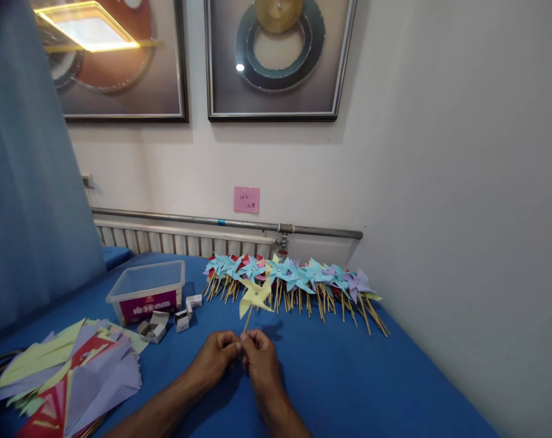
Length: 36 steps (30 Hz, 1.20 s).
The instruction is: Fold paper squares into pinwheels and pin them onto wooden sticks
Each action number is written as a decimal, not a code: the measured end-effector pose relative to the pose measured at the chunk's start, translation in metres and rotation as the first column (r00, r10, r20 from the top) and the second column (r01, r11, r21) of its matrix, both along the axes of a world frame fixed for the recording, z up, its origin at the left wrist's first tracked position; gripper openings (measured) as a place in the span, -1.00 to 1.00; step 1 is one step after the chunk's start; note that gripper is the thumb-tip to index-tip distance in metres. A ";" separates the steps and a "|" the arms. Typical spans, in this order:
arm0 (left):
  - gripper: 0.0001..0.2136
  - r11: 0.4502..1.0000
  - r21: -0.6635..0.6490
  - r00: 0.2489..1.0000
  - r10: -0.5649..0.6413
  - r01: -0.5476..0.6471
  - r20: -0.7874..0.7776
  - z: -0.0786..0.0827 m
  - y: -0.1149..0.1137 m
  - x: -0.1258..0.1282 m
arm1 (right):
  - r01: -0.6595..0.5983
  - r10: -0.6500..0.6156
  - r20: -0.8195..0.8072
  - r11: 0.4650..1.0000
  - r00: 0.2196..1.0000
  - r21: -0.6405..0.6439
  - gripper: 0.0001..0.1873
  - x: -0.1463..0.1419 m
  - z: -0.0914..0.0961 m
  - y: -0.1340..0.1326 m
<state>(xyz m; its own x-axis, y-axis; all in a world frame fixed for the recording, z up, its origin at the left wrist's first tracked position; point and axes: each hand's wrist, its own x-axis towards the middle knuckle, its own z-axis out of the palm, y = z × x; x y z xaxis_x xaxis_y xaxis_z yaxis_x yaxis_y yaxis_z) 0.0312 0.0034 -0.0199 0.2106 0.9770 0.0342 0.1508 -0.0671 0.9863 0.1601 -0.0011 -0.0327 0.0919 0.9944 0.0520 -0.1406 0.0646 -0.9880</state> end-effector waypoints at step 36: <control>-0.69 0.998 0.026 0.998 0.054 -0.053 -0.044 -0.003 0.002 0.001 | 0.061 -0.061 -0.029 0.998 0.998 0.010 -0.58 -0.002 -0.014 0.007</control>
<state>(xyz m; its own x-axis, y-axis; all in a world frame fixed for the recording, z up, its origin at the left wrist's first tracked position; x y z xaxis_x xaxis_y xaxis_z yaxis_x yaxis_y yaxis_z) 0.0318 0.0057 -0.0232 0.1595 0.9859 0.0507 0.1987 -0.0823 0.9766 0.1577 0.0059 -0.0471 0.1541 0.9863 0.0591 -0.1640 0.0845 -0.9828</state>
